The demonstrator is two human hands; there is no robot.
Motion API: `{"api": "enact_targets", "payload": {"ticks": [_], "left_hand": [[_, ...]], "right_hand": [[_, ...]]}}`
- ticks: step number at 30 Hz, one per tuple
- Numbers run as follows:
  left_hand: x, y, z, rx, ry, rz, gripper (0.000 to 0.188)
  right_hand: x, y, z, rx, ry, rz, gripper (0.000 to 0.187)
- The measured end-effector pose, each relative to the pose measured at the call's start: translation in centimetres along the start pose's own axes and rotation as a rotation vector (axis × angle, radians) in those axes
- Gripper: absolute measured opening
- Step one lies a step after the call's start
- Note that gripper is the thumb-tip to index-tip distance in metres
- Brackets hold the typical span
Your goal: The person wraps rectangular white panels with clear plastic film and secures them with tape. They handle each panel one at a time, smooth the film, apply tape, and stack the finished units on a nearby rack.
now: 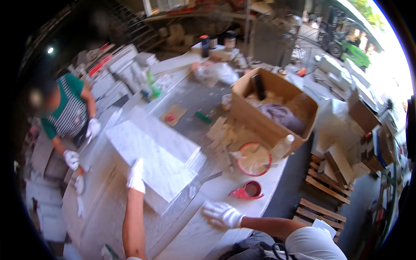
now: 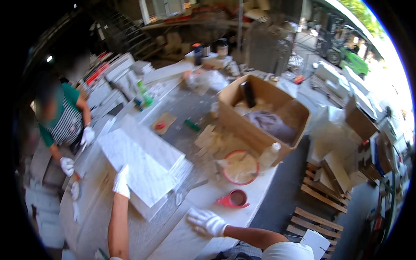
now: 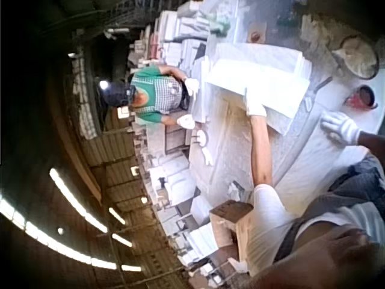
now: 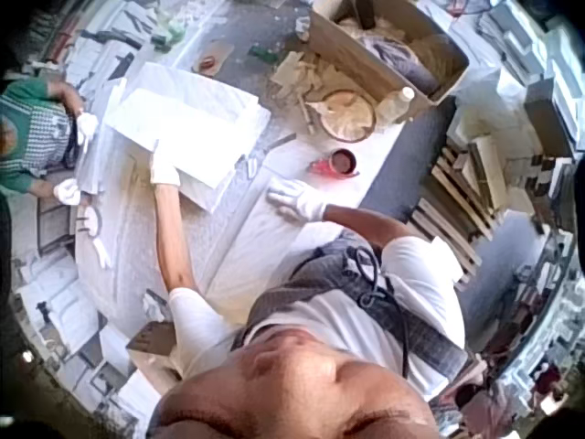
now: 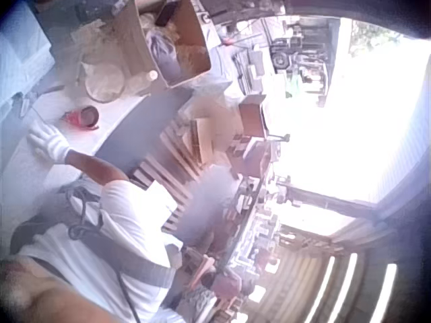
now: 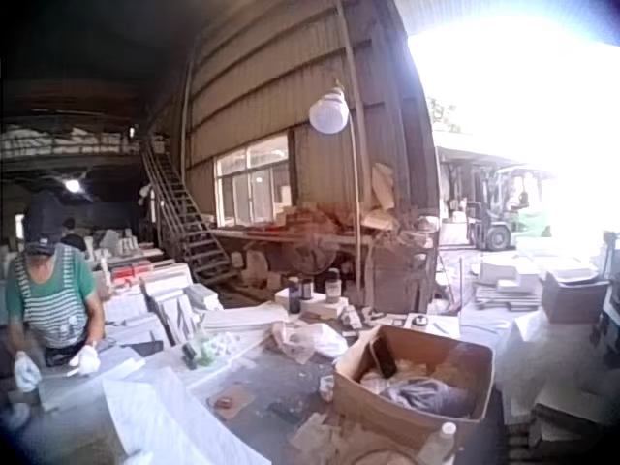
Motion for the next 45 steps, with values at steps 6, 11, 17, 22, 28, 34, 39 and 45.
{"api": "enact_targets", "payload": {"ticks": [6,11,17,22,28,34,39,45], "left_hand": [[1.6,9.0,16.2,0.122,-0.002,-0.180,0.037],[3.1,8.7,30.8,0.203,-0.143,-0.548,0.022],[-0.2,9.7,38.8,0.250,-0.054,-0.923,0.032],[-4.0,9.7,40.2,0.087,-0.314,-1.485,0.032],[-8.3,7.1,39.4,-0.024,-0.558,-1.807,0.031],[-12.8,7.2,39.6,-0.004,-0.783,-1.832,0.036],[-15.2,6.6,39.5,0.020,-0.773,-1.826,0.039],[-17.1,6.1,39.7,0.019,-0.697,-1.747,0.047]], "right_hand": [[-0.7,0.8,-1.0,-0.039,0.014,-0.025,0.053],[-0.8,1.4,-0.3,-0.012,-0.037,-0.088,0.049],[-0.2,-0.2,0.5,0.098,-0.197,-0.199,0.047],[-0.3,-0.7,0.7,0.193,-0.310,-0.363,0.045],[0.7,-0.9,1.3,0.178,-0.438,-0.501,0.042],[2.9,-2.0,2.1,0.181,-0.340,-0.634,0.042],[4.4,-2.1,2.2,0.114,-0.456,-1.034,0.047],[3.7,0.6,1.3,-0.032,-0.457,-0.950,0.043]]}}
Point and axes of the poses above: each hand's wrist, its own z-axis away from the middle knuckle, its own y-axis out of the back of the hand, x = y × z, the point moved 1 cm from there along -z, towards the middle knuckle, and after that the axes turned 3 degrees about y, right-handed, at the moved point
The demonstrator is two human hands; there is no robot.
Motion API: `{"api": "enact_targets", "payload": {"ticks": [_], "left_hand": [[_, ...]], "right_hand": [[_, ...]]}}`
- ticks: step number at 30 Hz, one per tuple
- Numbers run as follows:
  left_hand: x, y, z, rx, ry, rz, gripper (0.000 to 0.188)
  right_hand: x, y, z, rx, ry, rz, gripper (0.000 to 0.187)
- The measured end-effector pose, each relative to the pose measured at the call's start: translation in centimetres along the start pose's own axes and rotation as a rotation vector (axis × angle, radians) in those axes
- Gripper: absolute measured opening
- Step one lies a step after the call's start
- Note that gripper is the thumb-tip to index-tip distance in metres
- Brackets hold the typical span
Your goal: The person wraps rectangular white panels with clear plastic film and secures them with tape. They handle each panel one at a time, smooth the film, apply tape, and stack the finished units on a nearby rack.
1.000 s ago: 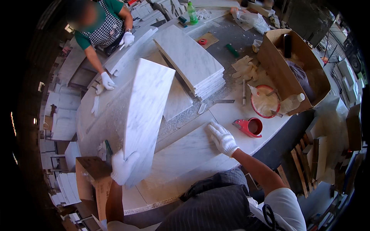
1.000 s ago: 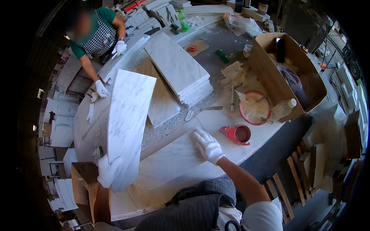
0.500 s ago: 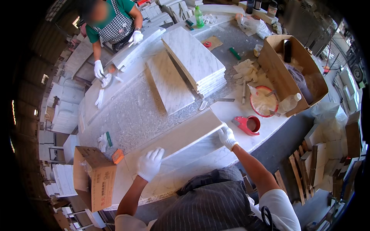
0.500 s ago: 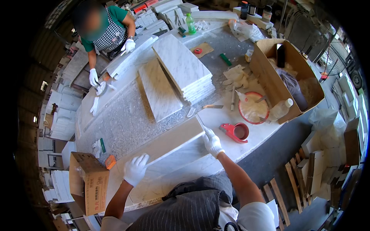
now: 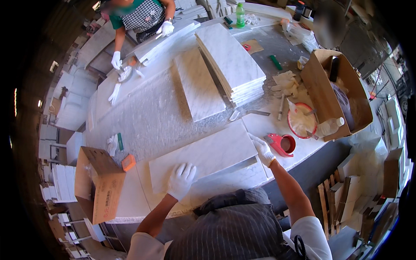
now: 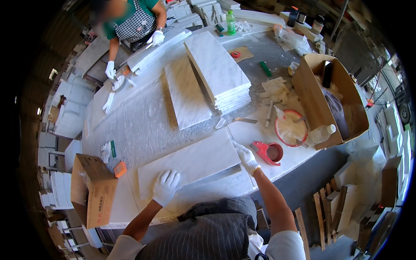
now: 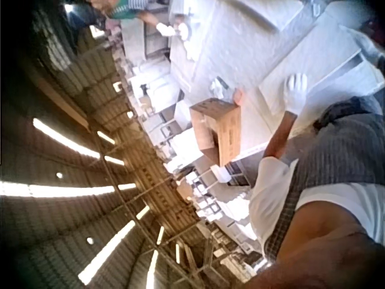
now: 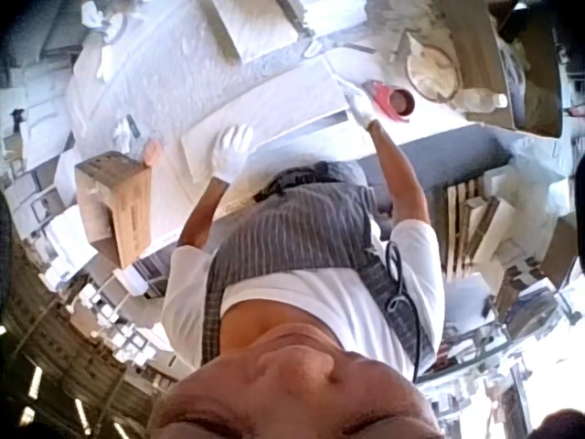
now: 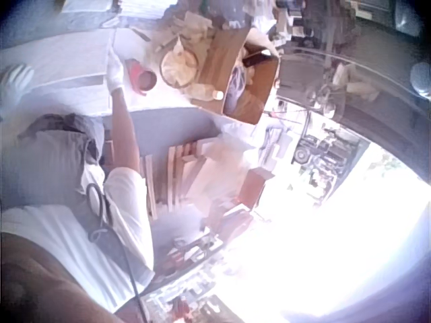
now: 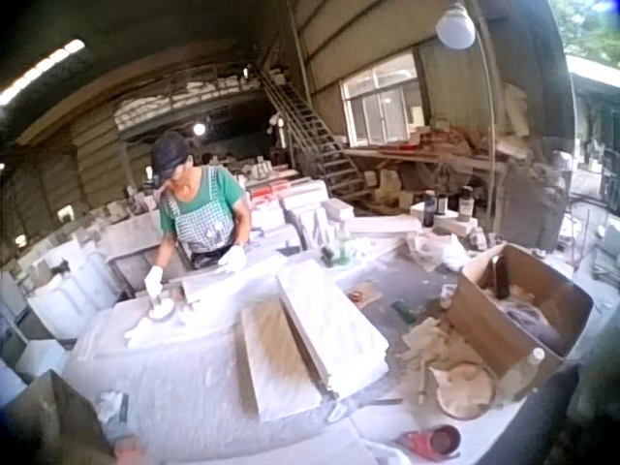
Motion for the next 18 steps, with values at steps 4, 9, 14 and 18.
{"api": "enact_targets", "payload": {"ticks": [4,9,14,18], "left_hand": [[0.2,-0.2,1.1,-0.122,-0.063,0.083,0.051],[-1.5,-1.6,0.7,-0.047,0.093,0.227,0.050],[-3.1,-3.0,-8.5,-0.035,0.408,0.422,0.056],[-3.3,-5.1,-11.3,-0.283,0.473,0.497,0.063]], "right_hand": [[0.5,0.5,-0.3,0.015,-0.053,0.009,0.041],[0.9,0.9,-0.4,-0.019,0.009,0.149,0.045],[0.3,-0.5,-0.2,0.063,-0.116,-0.017,0.053],[0.1,-1.2,0.2,0.099,-0.106,-0.059,0.054]]}}
Point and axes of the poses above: each hand's wrist, its own z-axis away from the middle knuckle, its own y-axis out of the back of the hand, x = y × z, the point moved 1 cm from there along -z, towards the middle knuckle, and after that the axes turned 3 degrees about y, right-handed, at the moved point
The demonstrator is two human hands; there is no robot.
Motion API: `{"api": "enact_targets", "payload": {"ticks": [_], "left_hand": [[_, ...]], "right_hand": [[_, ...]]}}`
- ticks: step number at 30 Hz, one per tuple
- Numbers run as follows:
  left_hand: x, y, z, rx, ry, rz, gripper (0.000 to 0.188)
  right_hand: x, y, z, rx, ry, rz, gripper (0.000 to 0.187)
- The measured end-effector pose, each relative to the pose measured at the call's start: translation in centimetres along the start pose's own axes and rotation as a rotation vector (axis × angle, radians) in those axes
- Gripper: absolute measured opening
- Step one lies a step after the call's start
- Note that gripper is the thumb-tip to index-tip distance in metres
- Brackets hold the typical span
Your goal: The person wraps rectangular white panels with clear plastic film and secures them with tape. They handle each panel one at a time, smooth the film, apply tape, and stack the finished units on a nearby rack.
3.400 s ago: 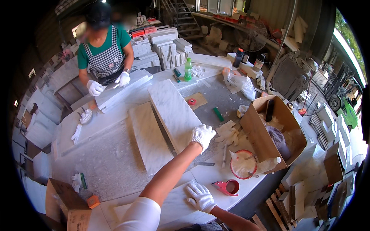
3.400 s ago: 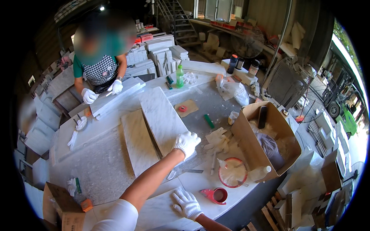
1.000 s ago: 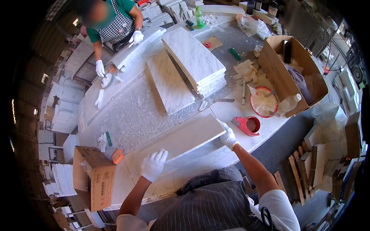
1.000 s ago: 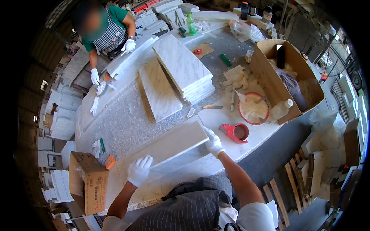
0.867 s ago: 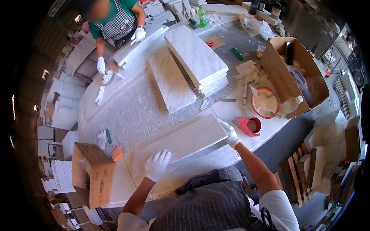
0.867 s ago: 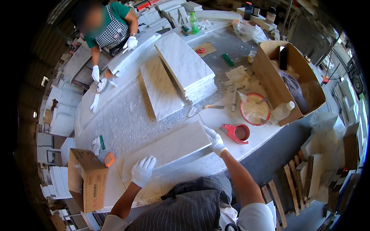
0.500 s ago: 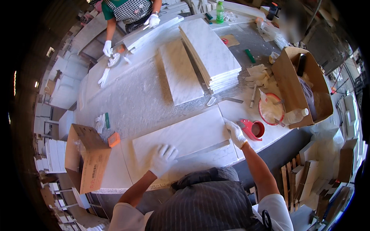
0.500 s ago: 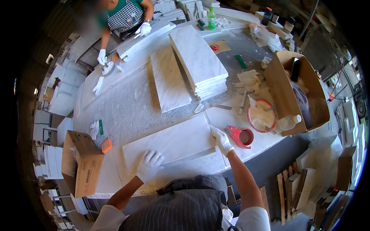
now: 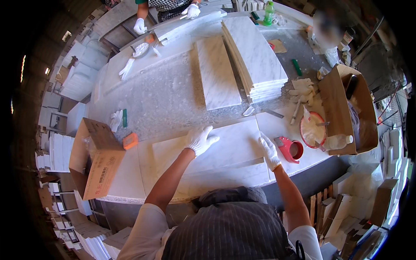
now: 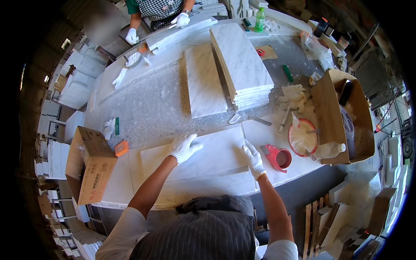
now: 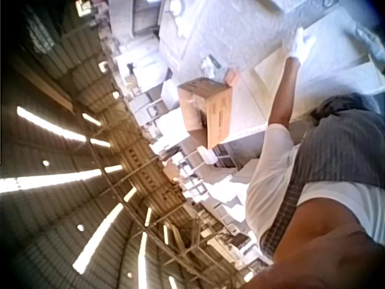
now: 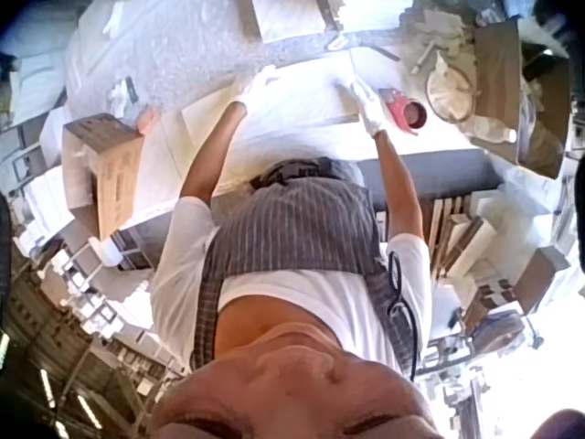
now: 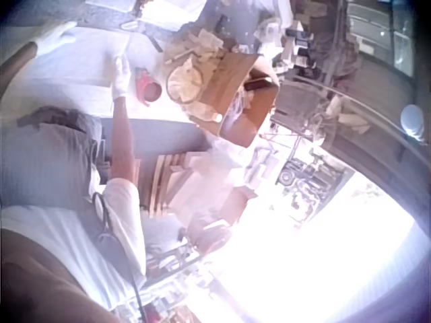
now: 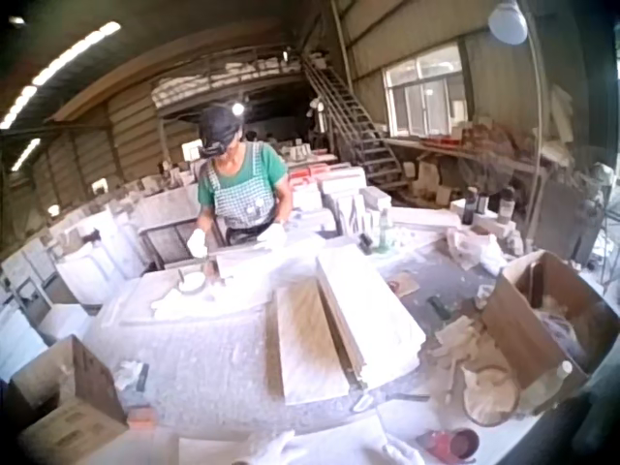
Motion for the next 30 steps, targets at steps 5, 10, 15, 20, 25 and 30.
{"api": "enact_targets", "payload": {"ticks": [5,10,15,20,25,30], "left_hand": [[-0.2,0.5,0.6,-0.052,-0.018,-0.031,0.064],[2.5,0.5,0.3,0.015,-0.106,-0.056,0.055],[1.5,-1.0,2.0,0.164,-0.111,-0.098,0.048],[-1.6,0.0,6.2,0.438,-0.094,-0.129,0.050],[-7.1,1.4,9.9,0.559,0.595,0.096,0.058],[-17.7,-6.7,19.1,0.666,0.665,0.613,0.062]], "right_hand": [[-0.6,-1.2,-0.2,-0.006,-0.033,0.017,0.055],[1.7,0.7,0.0,-0.003,0.032,-0.075,0.056],[0.8,0.6,0.4,0.018,0.131,0.279,0.053],[-1.3,-2.3,1.0,-0.097,-0.016,-0.035,0.052],[0.8,0.6,0.8,-0.032,0.089,0.067,0.052],[2.6,0.6,-0.6,-0.145,0.211,0.461,0.063]]}}
Point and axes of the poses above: each hand's wrist, its own z-axis away from the middle knuckle, its own y-axis out of the back of the hand, x = y × z, the point moved 1 cm from there along -z, towards the middle knuckle, and after that the axes turned 3 degrees about y, right-handed, at the moved point
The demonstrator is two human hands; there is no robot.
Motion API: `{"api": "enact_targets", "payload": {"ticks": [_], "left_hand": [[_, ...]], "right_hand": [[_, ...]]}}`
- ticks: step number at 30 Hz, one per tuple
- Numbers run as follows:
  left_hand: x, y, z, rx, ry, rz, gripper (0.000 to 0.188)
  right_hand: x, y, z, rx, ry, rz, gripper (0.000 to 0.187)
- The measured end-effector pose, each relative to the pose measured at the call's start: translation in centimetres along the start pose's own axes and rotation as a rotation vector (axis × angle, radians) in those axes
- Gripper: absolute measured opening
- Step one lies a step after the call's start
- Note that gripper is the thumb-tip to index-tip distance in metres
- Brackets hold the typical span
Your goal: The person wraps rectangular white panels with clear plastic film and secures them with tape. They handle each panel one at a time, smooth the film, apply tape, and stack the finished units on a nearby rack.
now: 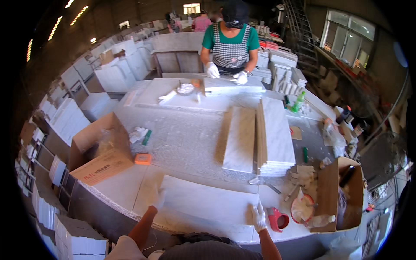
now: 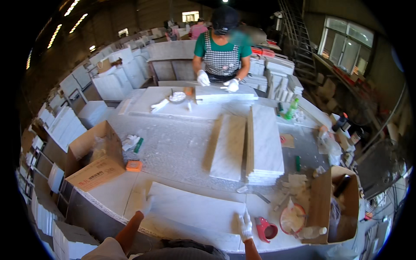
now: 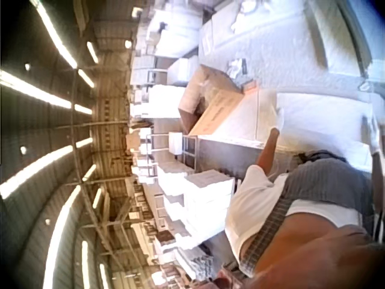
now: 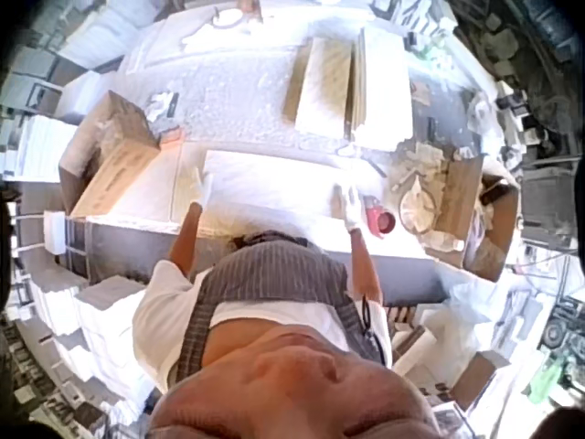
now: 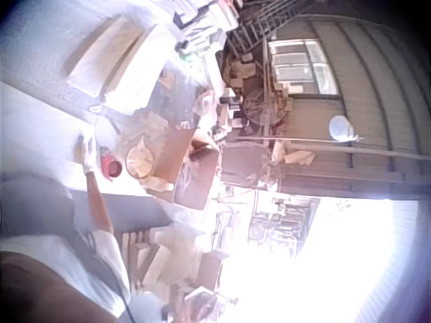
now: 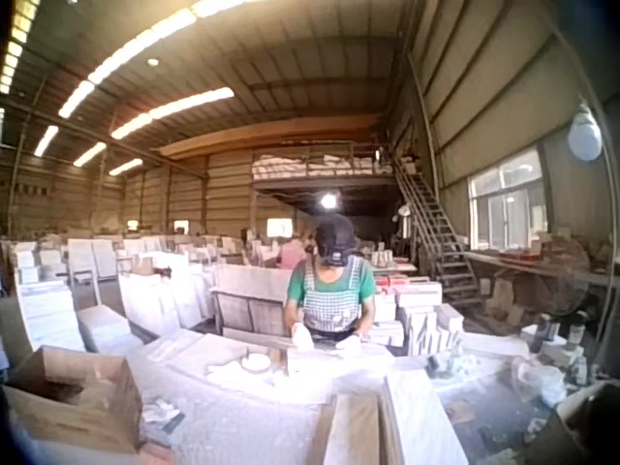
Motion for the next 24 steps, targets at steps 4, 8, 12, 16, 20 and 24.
{"api": "enact_targets", "payload": {"ticks": [4,8,12,16,20,24], "left_hand": [[-5.9,-1.9,-1.9,0.030,0.132,0.094,0.043],[0.1,-1.5,-0.3,-0.231,0.202,-0.039,0.065],[3.4,0.1,2.2,-0.042,0.124,0.084,0.045],[4.7,1.9,2.7,-0.064,0.109,-0.010,0.046],[3.0,1.1,1.4,-0.060,0.159,-0.122,0.044],[-1.6,1.1,1.1,-0.034,0.145,-0.042,0.044]], "right_hand": [[0.7,-0.8,-0.3,0.103,0.039,0.045,0.065],[-1.1,0.2,-0.4,0.104,-0.053,0.029,0.066],[-0.3,-0.5,-0.5,0.115,0.029,0.047,0.067],[-1.5,-1.0,-0.6,0.098,-0.046,0.064,0.069],[-1.6,-1.0,-0.9,0.126,-0.044,0.226,0.072],[-3.2,-2.7,-1.0,0.089,-0.033,0.236,0.071]]}}
Point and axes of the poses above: each hand's wrist, its own z-axis away from the middle knuckle, its own y-axis out of the back of the hand, x = y × z, the point moved 1 cm from there along -z, towards the middle knuckle, and after that the axes turned 3 degrees about y, right-handed, at the moved point
